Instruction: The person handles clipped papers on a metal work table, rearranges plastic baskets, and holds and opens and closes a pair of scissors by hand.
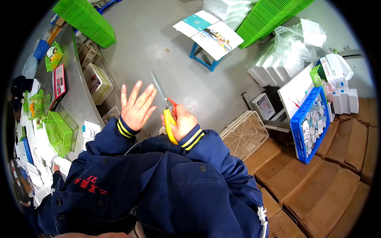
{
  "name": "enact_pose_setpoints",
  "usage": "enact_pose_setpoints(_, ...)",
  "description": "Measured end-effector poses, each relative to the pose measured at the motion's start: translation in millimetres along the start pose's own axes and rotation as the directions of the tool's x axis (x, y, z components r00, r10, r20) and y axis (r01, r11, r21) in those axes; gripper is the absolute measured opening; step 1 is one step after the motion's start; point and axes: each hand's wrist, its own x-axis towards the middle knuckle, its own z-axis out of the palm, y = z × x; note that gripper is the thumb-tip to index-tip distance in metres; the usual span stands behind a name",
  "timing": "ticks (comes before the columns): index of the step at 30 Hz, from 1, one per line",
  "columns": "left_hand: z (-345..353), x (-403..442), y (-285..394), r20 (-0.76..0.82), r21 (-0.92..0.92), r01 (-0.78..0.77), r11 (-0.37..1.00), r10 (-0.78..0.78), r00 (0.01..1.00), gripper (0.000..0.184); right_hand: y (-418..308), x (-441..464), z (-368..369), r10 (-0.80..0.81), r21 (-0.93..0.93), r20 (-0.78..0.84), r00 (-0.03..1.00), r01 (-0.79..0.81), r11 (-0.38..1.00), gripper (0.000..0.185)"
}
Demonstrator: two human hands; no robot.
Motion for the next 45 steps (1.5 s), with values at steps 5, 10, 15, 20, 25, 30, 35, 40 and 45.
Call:
enact_pose_setpoints(5, -1.9, 1.1, -0.6, 0.0, 0.014, -0.004, 1.0, 0.004, 1.0, 0.042, 0.5, 0.0, -4.2, -0.006, 0.193, -0.015, 1.0, 0.009, 0.981, 0.043)
enact_pose_setpoints(10, 0.1, -1.9, -3.3, -0.04, 0.003, -0.073, 0.997, 0.073, 0.997, 0.036, -7.7, 1.8, -15.0, -0.102, 0.132, -0.061, 0.993, 0.109, 0.985, 0.051)
enact_pose_setpoints(15, -1.3, -2.6, -4.9, -0.036, 0.029, -0.089, 0.996, 0.09, 0.995, 0.036, -6.8, 1.9, -18.3, -0.137, 0.042, -0.066, 0.988, 0.14, 0.989, 0.049)
enact_pose_setpoints(20, -2.8, -2.7, -7.9, -0.036, 0.068, -0.114, 0.991, 0.116, 0.993, 0.037, -6.4, 1.4, -20.1, -0.16, 0.042, -0.054, 0.986, 0.163, 0.986, 0.049)
enact_pose_setpoints(25, -2.4, -3.5, -11.1, -0.023, 0.101, -0.135, 0.986, 0.138, 0.99, 0.039, -5.9, -1.5, -19.1, -0.093, 0.06, 0.016, 0.996, 0.092, 0.994, 0.05)
enact_pose_setpoints(30, 0.3, -5.3, -13.7, -0.025, 0.094, -0.146, 0.985, 0.149, 0.989, 0.038, -6.9, -3.4, -20.1, -0.098, 0.101, 0.05, 0.994, 0.092, 0.991, 0.05)
enact_pose_setpoints(35, 0.7, -5.0, -14.8, -0.031, 0.1, -0.156, 0.983, 0.16, 0.987, 0.038, -7.8, -5.0, -20.6, -0.088, 0.108, 0.084, 0.993, 0.079, 0.991, 0.051)
enact_pose_setpoints(40, 1.0, -6.1, -15.8, -0.038, 0.093, -0.164, 0.982, 0.168, 0.985, 0.037, -4.8, -5.5, -18.1, -0.071, 0.101, 0.113, 0.991, 0.059, 0.993, 0.05)
enact_pose_setpoints(45, -1.5, -5.4, -15.6, -0.031, 0.09, -0.161, 0.983, 0.164, 0.986, 0.041, -3.8, -7.0, -15.6, -0.079, 0.06, 0.073, 0.994, 0.074, 0.995, 0.043)
